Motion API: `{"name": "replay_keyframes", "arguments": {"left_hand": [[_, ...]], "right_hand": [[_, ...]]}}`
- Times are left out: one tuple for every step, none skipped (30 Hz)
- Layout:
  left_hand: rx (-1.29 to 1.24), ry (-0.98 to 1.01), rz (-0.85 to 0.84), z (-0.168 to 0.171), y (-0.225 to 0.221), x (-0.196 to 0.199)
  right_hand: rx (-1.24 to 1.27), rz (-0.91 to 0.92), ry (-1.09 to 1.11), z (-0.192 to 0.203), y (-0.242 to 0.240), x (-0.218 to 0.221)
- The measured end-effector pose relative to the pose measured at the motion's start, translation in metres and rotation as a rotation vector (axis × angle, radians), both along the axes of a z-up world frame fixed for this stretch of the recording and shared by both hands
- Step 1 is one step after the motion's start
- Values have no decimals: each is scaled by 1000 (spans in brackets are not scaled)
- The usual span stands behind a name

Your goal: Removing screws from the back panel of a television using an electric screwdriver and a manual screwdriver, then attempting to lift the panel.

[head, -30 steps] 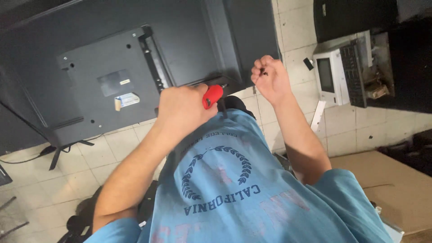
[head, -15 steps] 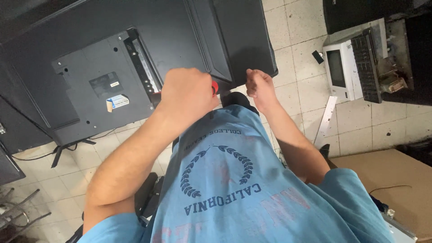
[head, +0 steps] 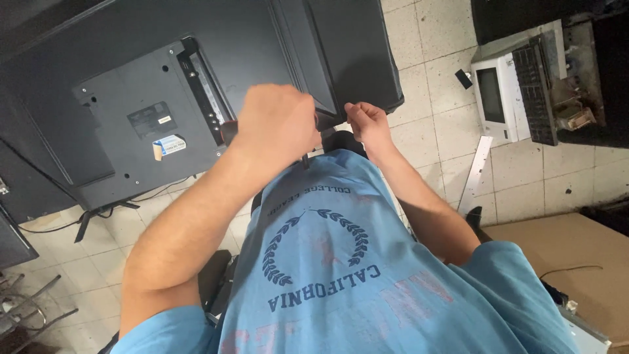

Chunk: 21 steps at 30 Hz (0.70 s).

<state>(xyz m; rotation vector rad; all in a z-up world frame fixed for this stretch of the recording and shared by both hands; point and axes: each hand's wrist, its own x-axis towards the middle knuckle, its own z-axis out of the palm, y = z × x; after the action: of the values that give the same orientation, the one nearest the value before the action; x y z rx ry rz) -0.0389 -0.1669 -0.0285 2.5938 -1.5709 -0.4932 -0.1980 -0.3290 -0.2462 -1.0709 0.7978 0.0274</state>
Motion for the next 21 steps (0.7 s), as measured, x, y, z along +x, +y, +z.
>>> {"name": "replay_keyframes", "arguments": {"left_hand": [[-1, 2, -3, -2, -1, 2], [-25, 3, -7, -3, -1, 6], [-49, 5, -11, -4, -2, 9], [-49, 5, -10, -3, -4, 10], [-55, -1, -8, -2, -6, 11], [-62, -6, -6, -2, -8, 12], [-63, -6, -6, -2, -10, 11], [-80, -32, -21, -2, -13, 10], [-97, -58, -36, -2, -15, 9], [-97, -60, -35, -5, -14, 6], [-127, -42, -63, -7, -12, 3], [-158, -22, -92, -10, -11, 0], [-157, -23, -93, -9, -9, 0], [-164, -18, -105, -8, -7, -1], [-171, -13, -117, -7, -5, -3], [-172, -16, -114, -7, -5, -3], [-188, -22, -112, -6, -3, -2], [-204, -28, -108, -5, -2, -2], [-204, -31, -104, -5, -2, -3], [-210, -28, -89, -5, -2, -4], [-216, -24, -75, -5, -2, -4]], "right_hand": [[-1, -3, 2, -1, 0, -2], [-16, -4, 7, -2, 0, -2], [-31, -6, 13, -2, 0, -2], [-30, -5, 13, -9, -2, -3], [-38, -11, 23, -16, -3, -4], [-47, -18, 34, -24, -5, -5], [-48, -18, 34, -13, -4, -5], [-54, -9, 24, -3, -3, -4], [-60, -1, 14, 8, -2, -4], [-60, 0, 12, 3, -2, -5], [-53, 4, -4, -1, -3, -5], [-45, 7, -20, -5, -3, -7], [-45, 6, -21, -6, -3, -5], [-42, 5, -25, -7, -2, -5], [-39, 4, -29, -8, -2, -4], [-40, 7, -32, -10, -1, -4], [-46, 18, -36, -12, 0, -3], [-52, 31, -41, -15, 1, -2], [-53, 35, -43, -17, 2, 0], [-68, 47, -62, -19, 3, 2], [-84, 58, -82, -21, 4, 4]]}}
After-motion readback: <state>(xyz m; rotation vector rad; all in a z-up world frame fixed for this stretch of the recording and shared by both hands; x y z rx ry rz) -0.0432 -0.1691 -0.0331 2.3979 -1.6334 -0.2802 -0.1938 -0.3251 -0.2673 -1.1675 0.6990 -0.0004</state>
